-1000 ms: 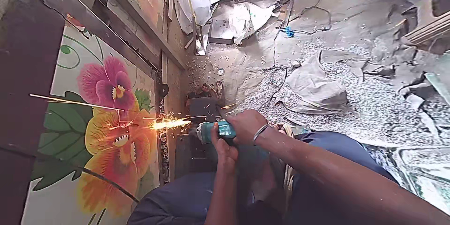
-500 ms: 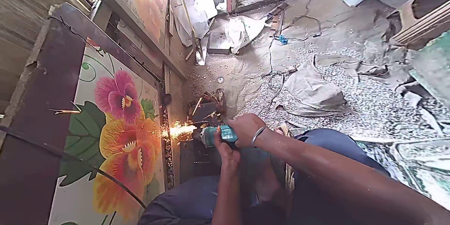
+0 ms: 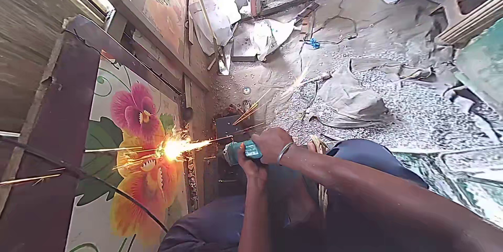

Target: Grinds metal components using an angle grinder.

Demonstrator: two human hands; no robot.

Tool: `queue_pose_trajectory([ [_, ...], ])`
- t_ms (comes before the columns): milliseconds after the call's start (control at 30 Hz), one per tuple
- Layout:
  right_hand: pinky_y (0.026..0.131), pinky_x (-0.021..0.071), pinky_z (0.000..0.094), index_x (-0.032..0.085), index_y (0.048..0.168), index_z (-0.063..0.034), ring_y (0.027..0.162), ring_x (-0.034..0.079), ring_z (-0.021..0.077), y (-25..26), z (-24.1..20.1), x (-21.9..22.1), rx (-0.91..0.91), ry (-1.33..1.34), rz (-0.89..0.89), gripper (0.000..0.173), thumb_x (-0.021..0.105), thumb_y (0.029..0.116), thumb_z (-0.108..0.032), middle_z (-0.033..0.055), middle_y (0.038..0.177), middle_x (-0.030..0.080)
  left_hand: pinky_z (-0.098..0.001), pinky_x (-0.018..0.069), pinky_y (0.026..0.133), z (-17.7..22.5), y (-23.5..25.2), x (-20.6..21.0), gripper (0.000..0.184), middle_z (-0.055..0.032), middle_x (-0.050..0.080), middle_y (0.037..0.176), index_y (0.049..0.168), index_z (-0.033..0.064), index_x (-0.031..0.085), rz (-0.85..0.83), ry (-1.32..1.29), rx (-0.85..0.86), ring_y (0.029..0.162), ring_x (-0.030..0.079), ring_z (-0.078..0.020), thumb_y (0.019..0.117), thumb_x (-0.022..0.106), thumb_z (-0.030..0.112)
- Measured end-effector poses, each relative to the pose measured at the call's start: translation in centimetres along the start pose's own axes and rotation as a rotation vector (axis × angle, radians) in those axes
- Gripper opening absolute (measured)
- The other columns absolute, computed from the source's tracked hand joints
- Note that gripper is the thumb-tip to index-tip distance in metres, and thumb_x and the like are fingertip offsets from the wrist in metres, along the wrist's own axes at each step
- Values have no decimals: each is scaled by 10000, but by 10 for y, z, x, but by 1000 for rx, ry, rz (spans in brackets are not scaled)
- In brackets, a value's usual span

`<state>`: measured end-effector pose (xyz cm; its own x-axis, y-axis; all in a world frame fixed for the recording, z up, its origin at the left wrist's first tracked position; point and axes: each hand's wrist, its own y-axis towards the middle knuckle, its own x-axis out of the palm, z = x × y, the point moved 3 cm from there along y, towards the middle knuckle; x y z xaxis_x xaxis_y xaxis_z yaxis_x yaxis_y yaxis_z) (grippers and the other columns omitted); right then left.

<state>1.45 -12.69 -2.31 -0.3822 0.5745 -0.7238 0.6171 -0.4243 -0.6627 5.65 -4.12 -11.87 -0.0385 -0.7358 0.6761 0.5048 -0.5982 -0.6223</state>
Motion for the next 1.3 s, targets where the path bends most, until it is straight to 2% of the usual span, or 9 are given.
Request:
queue_pose_trajectory([
  [400, 762, 529, 622, 620, 1257, -97, 993, 685, 420, 3, 2, -3, 16, -17, -7, 579, 797, 781, -376, 204, 1074, 698, -399, 610, 668, 1, 0, 4, 350, -82, 681, 818, 982, 81, 586, 2, 37, -18, 738, 701, -195, 1032, 381, 360],
  [767, 776, 531, 615, 606, 1271, -102, 996, 688, 418, -2, -2, 8, 18, -18, 38, 589, 788, 782, -376, 204, 1065, 700, -422, 612, 663, 1, -1, -5, 362, -91, 692, 836, 993, 78, 595, -42, 45, -23, 748, 708, -213, 1024, 394, 377],
  [933, 778, 529, 627, 628, 1261, -83, 1002, 683, 430, -8, 0, 5, 49, 0, 5, 592, 806, 779, -377, 215, 1076, 699, -380, 617, 651, -2, -6, -1, 374, -78, 692, 813, 983, 82, 597, -25, 57, -46, 725, 710, -187, 1060, 382, 378],
  [1300, 777, 520, 636, 615, 1280, -112, 986, 683, 435, 5, 1, 4, 33, -12, 3, 608, 799, 771, -389, 210, 1068, 703, -392, 613, 661, -1, 7, -7, 350, -92, 690, 820, 987, 72, 598, -58, 24, -33, 732, 706, -198, 1027, 395, 354],
])
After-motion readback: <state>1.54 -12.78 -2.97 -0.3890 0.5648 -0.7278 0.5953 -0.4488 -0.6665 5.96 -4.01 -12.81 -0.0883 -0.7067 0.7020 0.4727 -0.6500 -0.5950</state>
